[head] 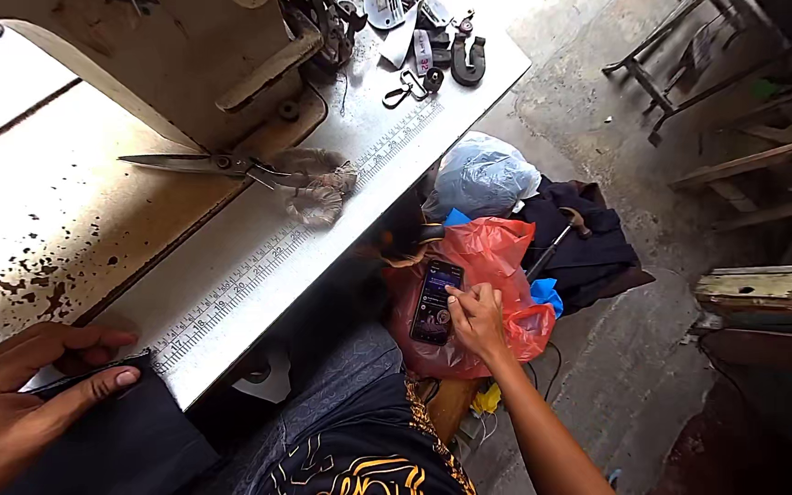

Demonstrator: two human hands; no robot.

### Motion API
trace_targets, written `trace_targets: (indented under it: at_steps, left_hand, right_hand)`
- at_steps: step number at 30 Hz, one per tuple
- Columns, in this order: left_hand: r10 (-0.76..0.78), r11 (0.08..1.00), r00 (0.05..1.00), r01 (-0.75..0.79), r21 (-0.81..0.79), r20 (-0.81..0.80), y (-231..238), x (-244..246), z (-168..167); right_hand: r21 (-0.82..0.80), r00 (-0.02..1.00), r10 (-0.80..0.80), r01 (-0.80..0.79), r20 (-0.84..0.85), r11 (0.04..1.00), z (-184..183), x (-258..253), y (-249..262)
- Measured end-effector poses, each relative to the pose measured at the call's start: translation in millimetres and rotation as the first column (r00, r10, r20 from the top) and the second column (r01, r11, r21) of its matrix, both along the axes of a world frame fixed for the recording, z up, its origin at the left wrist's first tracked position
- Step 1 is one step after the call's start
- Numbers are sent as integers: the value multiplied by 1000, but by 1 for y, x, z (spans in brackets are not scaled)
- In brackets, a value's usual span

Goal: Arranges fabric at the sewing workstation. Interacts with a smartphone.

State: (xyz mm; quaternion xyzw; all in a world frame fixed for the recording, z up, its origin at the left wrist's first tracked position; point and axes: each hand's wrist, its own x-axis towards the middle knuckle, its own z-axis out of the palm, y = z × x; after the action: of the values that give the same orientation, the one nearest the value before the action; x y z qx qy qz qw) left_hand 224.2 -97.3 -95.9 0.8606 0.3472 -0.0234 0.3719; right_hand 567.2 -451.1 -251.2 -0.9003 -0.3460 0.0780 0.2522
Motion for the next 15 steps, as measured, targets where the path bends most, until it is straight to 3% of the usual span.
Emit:
trace_targets:
  at_steps: [3, 5, 6, 10, 15]
  left_hand:
    - [-44, 999, 998, 43, 33, 34, 11, -11, -15]
    - [-1, 998, 994, -6, -68, -105, 2, 11, 14]
    - [20, 994, 982, -40, -100, -190, -1, 19, 25]
    - [36, 993, 964, -65, -100, -263, -3, 26, 32]
    - [99, 987, 933, -136, -83, -346, -17, 47, 50]
  right_hand:
    - [140, 983, -170, 178, -67, 974, -8, -2, -25]
    - [170, 970, -223, 236, -96, 957, -11, -6, -34]
    - [175, 969, -225, 241, -105, 955, -12, -9, -37]
    - [199, 969, -195, 223, -151, 954, -19, -20, -36]
    - [93, 876, -250, 313, -412, 945, -20, -23, -26]
